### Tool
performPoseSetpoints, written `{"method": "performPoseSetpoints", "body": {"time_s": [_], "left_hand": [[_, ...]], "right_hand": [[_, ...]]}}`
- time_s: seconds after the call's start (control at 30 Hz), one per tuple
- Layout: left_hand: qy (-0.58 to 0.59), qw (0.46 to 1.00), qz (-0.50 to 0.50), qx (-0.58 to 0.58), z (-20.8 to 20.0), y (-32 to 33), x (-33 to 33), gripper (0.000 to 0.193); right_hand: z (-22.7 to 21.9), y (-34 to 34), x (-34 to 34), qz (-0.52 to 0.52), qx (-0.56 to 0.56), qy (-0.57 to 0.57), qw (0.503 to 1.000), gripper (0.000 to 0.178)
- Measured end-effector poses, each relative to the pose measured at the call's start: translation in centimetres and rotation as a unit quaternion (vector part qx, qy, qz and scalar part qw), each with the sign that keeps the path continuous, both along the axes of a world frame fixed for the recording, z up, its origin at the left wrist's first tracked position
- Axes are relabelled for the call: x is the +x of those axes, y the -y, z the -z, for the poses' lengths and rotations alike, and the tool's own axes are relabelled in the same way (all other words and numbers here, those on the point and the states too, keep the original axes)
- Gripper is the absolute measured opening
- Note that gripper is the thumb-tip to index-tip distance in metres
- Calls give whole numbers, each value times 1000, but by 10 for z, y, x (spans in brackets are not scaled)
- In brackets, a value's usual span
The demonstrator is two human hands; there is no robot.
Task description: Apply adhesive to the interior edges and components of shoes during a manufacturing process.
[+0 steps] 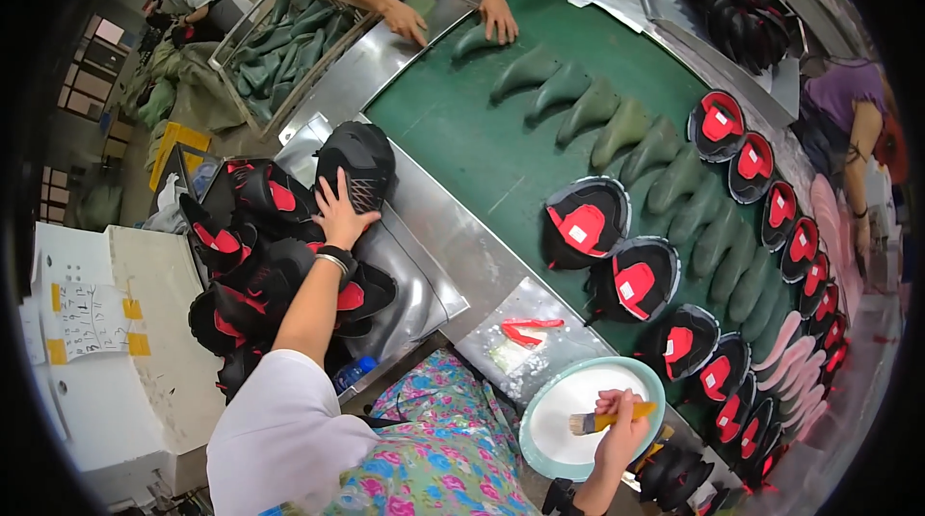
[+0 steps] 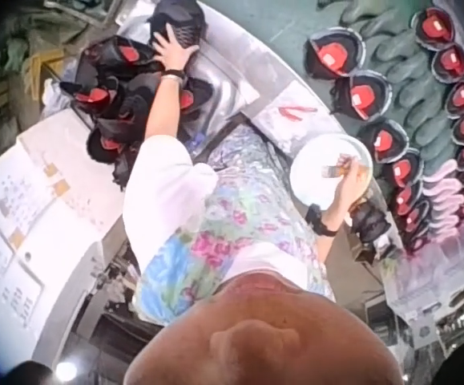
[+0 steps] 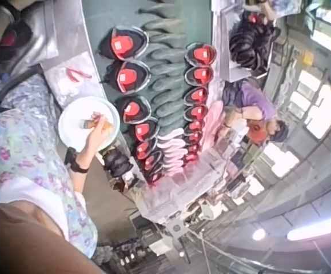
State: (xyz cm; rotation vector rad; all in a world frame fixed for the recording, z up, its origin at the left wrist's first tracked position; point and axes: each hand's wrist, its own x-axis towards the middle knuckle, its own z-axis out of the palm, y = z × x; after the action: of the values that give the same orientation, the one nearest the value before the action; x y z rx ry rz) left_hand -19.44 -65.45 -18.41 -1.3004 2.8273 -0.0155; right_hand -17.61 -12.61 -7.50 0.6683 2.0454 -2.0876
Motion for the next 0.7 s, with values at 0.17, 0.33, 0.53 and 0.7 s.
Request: {"method": "performPoseSetpoints", "body": {"time_s": [0.17, 0.33, 0.53, 0.7], "left_hand": [[-50, 998, 28, 28, 26, 11, 18, 113], [-202, 977, -43, 47, 3, 20, 41, 89], [-543, 719, -176, 397, -97, -8, 63, 67], [-538, 500, -52, 676, -186, -117, 86, 63]], "right_hand": [[1, 38, -12, -108, -41, 57, 992, 33], [-13, 56, -20, -143, -55, 41, 987, 33], [-36, 98, -32, -275, 93, 30, 957, 24], [-61, 177, -23, -372, 155, -398, 825, 41]]}}
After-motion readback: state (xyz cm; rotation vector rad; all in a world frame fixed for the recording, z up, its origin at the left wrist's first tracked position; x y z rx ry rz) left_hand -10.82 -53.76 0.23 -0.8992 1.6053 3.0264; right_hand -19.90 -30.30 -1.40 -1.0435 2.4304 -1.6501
